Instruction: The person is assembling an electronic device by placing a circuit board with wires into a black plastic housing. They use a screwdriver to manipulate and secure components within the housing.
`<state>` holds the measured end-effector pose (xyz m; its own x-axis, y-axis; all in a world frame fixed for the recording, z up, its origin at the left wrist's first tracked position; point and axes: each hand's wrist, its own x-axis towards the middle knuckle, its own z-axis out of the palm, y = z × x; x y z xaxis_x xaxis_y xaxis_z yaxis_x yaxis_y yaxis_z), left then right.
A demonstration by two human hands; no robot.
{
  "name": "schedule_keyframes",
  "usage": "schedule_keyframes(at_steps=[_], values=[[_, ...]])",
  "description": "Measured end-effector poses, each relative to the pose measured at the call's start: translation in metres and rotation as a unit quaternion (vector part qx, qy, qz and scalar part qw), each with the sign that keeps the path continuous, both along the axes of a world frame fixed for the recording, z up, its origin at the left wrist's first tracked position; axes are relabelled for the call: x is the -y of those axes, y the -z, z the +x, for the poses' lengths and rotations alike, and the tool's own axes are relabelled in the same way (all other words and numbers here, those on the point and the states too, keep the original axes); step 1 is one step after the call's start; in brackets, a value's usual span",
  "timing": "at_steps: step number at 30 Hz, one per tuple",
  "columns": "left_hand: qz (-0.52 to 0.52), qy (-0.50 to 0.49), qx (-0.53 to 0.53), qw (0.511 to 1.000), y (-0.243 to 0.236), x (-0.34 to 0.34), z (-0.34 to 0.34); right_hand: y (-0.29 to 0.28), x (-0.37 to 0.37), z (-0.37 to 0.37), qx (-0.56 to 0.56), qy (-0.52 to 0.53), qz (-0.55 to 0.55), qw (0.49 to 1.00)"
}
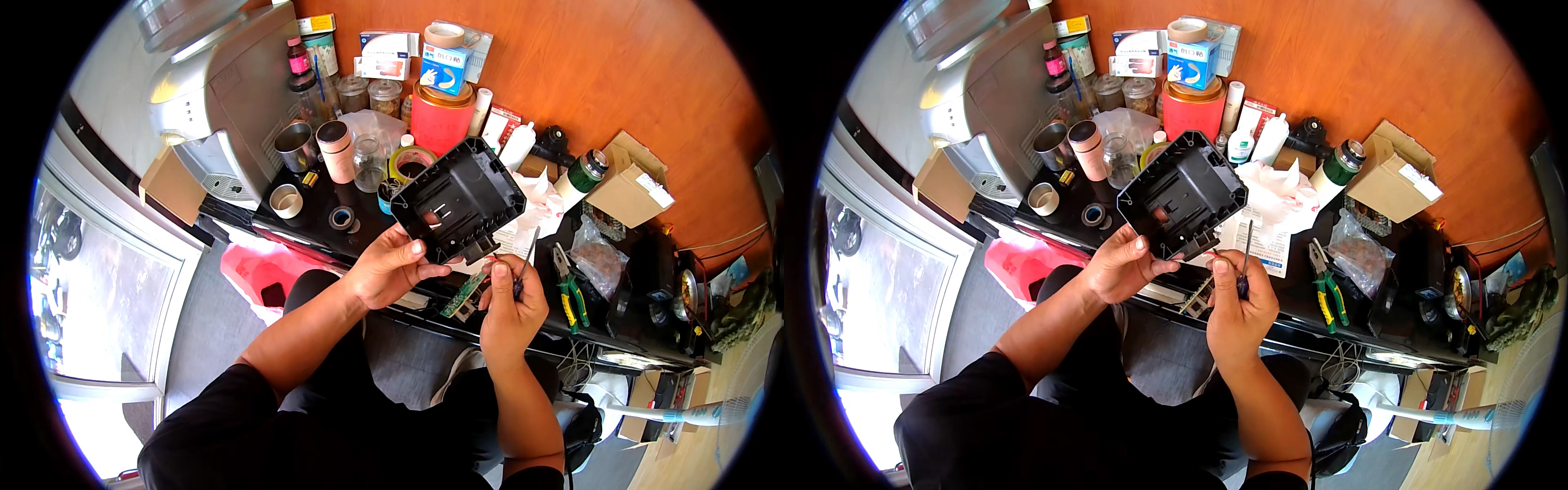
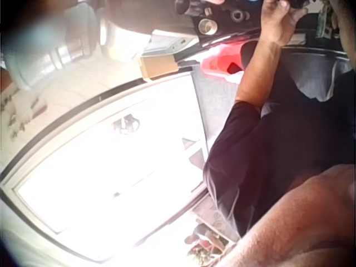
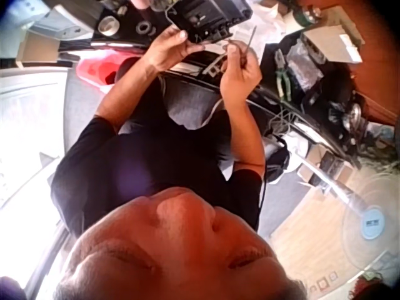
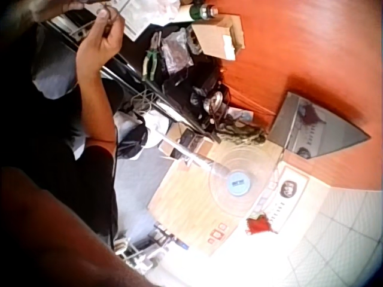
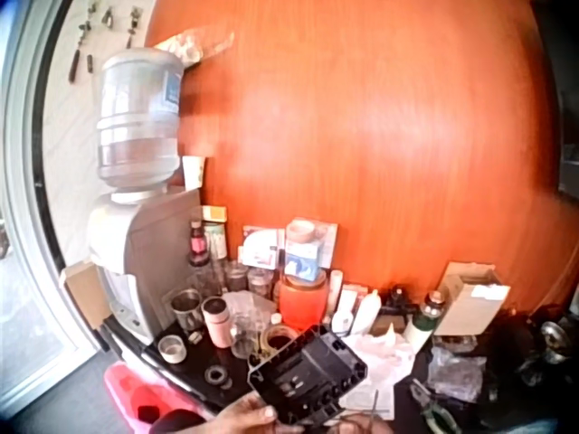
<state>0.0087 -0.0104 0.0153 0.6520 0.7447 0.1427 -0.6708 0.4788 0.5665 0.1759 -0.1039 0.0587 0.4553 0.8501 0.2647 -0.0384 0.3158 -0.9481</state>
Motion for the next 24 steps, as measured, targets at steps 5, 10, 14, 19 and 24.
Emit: schedule_keyframes(at_steps=[5,10,14,19,24], values=[[-0.011,0.006,0.01,1.0,-0.0016,0.001,0.0012,-0.0023,0.0019,-0.0016,-0.013,-0.003,-0.003,1.0],[-0.017,-0.005,0.0,1.0,0.0023,0.0009,0.0026,-0.0034,0.0037,-0.0013,-0.022,-0.017,0.013,1.0],[-0.004,-0.009,-0.011,1.0,0.0046,0.0003,0.0053,0.001,0.0048,0.0036,0.0,-0.002,0.008,1.0],[0.015,-0.014,-0.058,0.998,0.0067,-0.0002,0.0004,0.0011,0.0049,0.0048,0.023,0.012,0.007,1.0],[-0.017,0.017,-0.019,1.0,-0.0003,-0.0003,0.0006,0.0015,0.0069,0.0042,0.015,0.027,0.009,0.999]])
